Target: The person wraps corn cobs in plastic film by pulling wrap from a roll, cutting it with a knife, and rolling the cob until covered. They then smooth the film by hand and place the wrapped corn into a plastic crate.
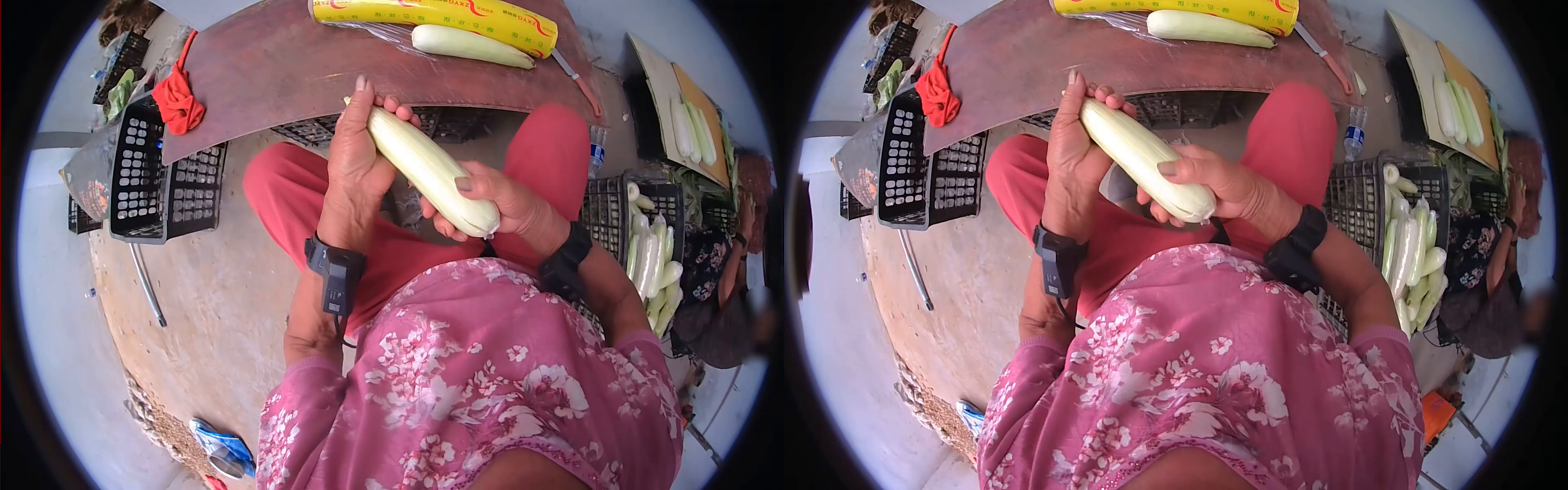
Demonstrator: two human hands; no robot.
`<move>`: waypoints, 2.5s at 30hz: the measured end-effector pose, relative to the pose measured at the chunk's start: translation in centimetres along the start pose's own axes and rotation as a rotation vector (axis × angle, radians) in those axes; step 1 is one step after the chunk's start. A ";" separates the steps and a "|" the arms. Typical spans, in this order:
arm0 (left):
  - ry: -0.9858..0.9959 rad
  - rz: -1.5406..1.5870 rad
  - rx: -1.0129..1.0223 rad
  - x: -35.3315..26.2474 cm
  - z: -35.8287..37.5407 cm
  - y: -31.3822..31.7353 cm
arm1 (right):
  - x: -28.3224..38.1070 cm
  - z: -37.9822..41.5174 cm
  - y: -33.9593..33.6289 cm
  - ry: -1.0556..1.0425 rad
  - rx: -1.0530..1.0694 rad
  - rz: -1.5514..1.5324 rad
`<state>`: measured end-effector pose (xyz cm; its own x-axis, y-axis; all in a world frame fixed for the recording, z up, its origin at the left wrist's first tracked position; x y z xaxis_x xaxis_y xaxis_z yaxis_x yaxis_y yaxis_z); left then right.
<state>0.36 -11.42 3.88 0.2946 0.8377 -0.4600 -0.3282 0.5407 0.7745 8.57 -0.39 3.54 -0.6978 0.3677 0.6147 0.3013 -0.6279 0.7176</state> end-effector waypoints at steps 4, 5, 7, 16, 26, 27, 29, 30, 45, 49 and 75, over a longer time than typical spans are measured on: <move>0.018 0.070 -0.210 -0.9 -1.0 -2.6 | 1.4 -0.5 -1.4 -0.012 -0.050 0.036; 0.014 0.080 -0.245 -0.9 -1.1 -3.3 | 2.0 -0.5 -2.4 -0.095 -0.133 0.208; 0.007 0.101 -0.311 -0.8 -1.3 -4.8 | 3.8 -0.3 -3.1 -0.259 -0.299 0.557; 0.022 -0.056 -0.396 -0.2 -1.8 -5.5 | 3.0 -0.1 -0.6 -0.285 -0.488 1.365; -0.060 -0.034 0.100 -1.1 -1.5 -3.1 | 0.5 -0.3 -1.4 -0.074 -0.251 0.695; -0.069 0.015 0.175 -1.3 -1.4 -2.5 | 0.0 -0.1 -1.0 0.019 -0.220 0.521; -0.086 0.112 0.329 -1.6 -1.2 -1.5 | -0.5 0.2 -0.4 0.060 -0.134 0.340; -0.107 0.184 0.390 -1.9 -1.1 -0.9 | -0.8 0.2 -0.1 0.083 -0.092 0.251; 0.035 0.234 -0.081 -2.0 -0.4 -3.3 | -1.2 0.3 -0.5 0.122 0.016 -0.117; -0.015 0.012 0.088 1.1 1.5 -0.6 | -1.5 0.1 -0.5 0.125 0.017 -0.123; -0.054 0.406 -0.253 -3.4 -2.3 -6.6 | 6.2 2.3 -4.7 -0.292 -0.450 0.558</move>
<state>-0.48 -17.66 -0.68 0.1411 0.9835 -0.1137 -0.6325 0.1778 0.7539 4.30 6.38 4.77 -0.3014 0.0415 0.9526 0.2214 -0.9687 0.1122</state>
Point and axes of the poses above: each hand's wrist, its own z-axis away from the middle knuckle, its own y-axis out of the palm, x = y × z, the point moved 8 cm from there along -z, towards the middle knuckle, and after that the axes turned 13 degrees about -x, right-handed, at the moved point
